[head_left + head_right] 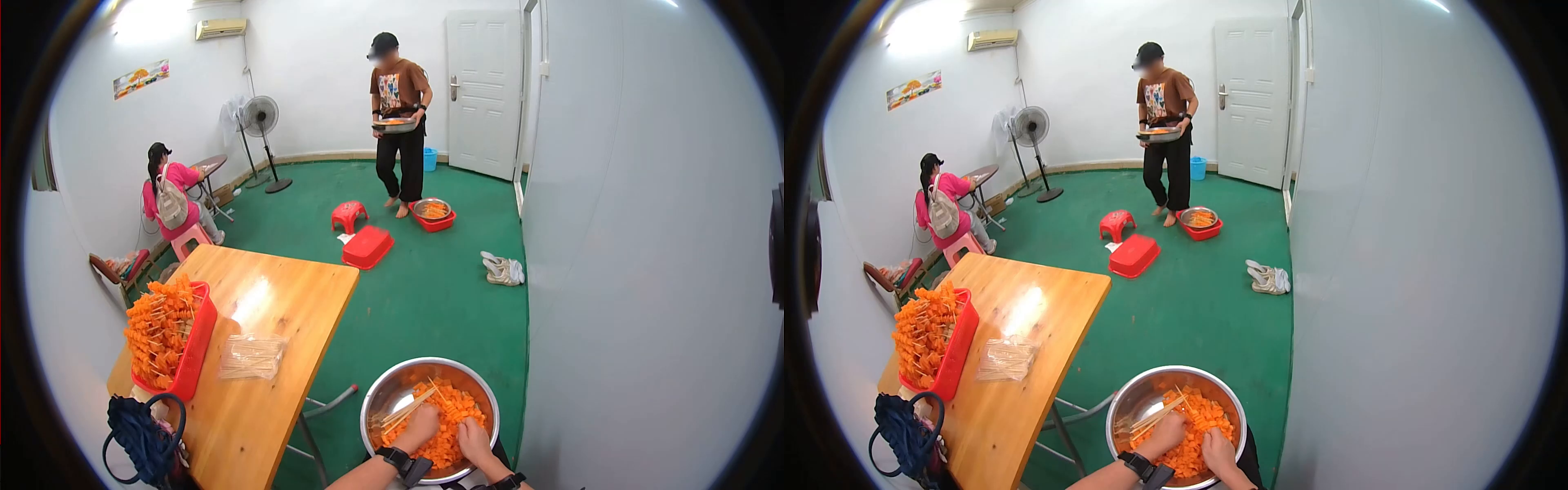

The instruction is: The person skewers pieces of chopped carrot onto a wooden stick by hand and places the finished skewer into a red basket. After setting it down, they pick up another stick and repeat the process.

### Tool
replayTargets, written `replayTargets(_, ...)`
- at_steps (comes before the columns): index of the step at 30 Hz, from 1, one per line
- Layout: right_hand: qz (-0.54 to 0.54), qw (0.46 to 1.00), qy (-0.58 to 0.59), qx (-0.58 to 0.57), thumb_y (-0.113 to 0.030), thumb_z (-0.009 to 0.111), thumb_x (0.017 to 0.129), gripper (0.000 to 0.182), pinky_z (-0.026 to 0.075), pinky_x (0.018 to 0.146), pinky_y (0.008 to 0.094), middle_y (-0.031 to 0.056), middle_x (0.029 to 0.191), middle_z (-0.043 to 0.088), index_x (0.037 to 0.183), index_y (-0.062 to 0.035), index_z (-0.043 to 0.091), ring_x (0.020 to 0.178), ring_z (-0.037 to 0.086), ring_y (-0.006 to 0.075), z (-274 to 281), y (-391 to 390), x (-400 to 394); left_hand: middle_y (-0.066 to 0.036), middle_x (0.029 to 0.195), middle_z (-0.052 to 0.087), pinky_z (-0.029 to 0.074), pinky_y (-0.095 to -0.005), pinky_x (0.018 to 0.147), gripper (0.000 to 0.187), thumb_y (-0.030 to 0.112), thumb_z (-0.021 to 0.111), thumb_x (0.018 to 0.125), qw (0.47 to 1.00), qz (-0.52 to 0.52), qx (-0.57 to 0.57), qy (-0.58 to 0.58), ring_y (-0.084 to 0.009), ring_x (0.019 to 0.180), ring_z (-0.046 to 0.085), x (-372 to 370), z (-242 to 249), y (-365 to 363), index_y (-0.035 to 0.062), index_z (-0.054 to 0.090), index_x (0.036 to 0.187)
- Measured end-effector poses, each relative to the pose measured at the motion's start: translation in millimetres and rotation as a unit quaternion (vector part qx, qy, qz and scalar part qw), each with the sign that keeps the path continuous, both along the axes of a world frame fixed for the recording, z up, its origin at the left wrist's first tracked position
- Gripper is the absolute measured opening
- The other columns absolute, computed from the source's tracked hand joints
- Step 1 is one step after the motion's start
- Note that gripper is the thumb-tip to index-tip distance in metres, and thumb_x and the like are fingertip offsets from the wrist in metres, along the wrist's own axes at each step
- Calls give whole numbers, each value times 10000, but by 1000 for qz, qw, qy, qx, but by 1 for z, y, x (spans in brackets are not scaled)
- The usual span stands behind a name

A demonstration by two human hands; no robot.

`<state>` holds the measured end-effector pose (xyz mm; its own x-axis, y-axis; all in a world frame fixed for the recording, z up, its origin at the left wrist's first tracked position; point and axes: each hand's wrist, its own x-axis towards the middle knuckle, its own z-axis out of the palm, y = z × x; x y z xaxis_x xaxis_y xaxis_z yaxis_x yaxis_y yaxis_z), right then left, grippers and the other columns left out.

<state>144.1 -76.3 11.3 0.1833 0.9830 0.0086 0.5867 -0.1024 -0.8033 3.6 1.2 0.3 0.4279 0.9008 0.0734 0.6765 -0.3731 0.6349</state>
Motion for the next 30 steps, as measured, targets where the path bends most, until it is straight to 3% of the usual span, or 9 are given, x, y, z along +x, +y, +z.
replayTargets(3, -2, 1000, 8, 10, -227, 434, 881, 239, 441, 641, 473, 221, 750, 568, 806, -12, 506, 736, 562, 404, -1, 12, -2, -236, 725, 581, 470, -453, 658, 122, 12, 511, 690, 996, 78, -34, -12, -391, 741, 584, -5, -13, 12, -3, 621, 739)
replayTargets(5, -1, 1000, 14, -12, -238, 418, 888, 266, 427, 688, 476, 234, 826, 554, 798, -8, 518, 797, 545, 396, 3, 22, 0, -237, 692, 574, 462, -465, 629, 105, 10, 514, 678, 994, 70, 67, -52, -398, 703, 577, -6, -19, 20, -5, 611, 717)
replayTargets(8, -22, 998, 59, -11, -233, 438, 894, 279, 429, 631, 424, 217, 781, 554, 773, 2, 529, 736, 556, 363, 5, 33, 9, -270, 785, 569, 466, -478, 703, 197, -59, 475, 682, 998, 18, 23, 49, -433, 766, 556, -6, 16, 23, -44, 573, 852)
replayTargets(9, -18, 997, 71, -6, -190, 455, 892, 242, 424, 600, 379, 190, 751, 551, 781, 12, 526, 677, 543, 334, 6, 31, 13, -257, 803, 581, 467, -467, 719, 189, -56, 468, 704, 999, 37, -5, 40, -418, 796, 568, -6, 3, 23, -33, 577, 856)
replayTargets(10, -30, 982, 172, 67, -153, 463, 895, 210, 416, 575, 322, 120, 695, 544, 797, 20, 528, 617, 525, 242, 6, 24, 11, -245, 810, 591, 465, -457, 730, 177, -45, 467, 725, 996, 50, -50, 60, -402, 822, 578, -4, 9, 22, -19, 578, 860)
replayTargets(12, -63, 925, 374, -29, -136, 438, 932, 179, 410, 581, 205, 7, 709, 521, 878, 1, 540, 643, 494, 66, 14, 6, 8, -244, 816, 602, 464, -444, 740, 163, -22, 496, 724, 995, 47, -69, 55, -390, 832, 587, -12, 12, 14, -10, 598, 851)
replayTargets(18, -49, 910, 411, -28, -120, 396, 941, 180, 444, 552, 207, 34, 719, 558, 928, 15, 514, 599, 542, 84, 23, 12, 5, -210, 860, 617, 471, -409, 749, 205, -4, 542, 717, 992, 89, -82, 28, -360, 841, 593, -9, 20, 22, 16, 647, 893)
replayTargets(24, -45, 915, 400, -34, -120, 390, 932, 185, 455, 527, 221, 48, 679, 573, 912, 19, 510, 562, 557, 101, 18, 9, 6, -200, 948, 599, 460, -379, 784, 208, 3, 544, 718, 994, -36, -66, 84, -331, 908, 572, -6, 18, 17, 29, 653, 894)
replayTargets(30, -22, 925, 377, -40, -113, 400, 924, 175, 457, 532, 231, 59, 659, 578, 899, 21, 508, 561, 560, 107, 18, 10, 5, -184, 843, 641, 483, -368, 700, 201, 18, 557, 731, 986, -16, -131, 99, -332, 798, 618, -10, 24, 24, 15, 648, 910)
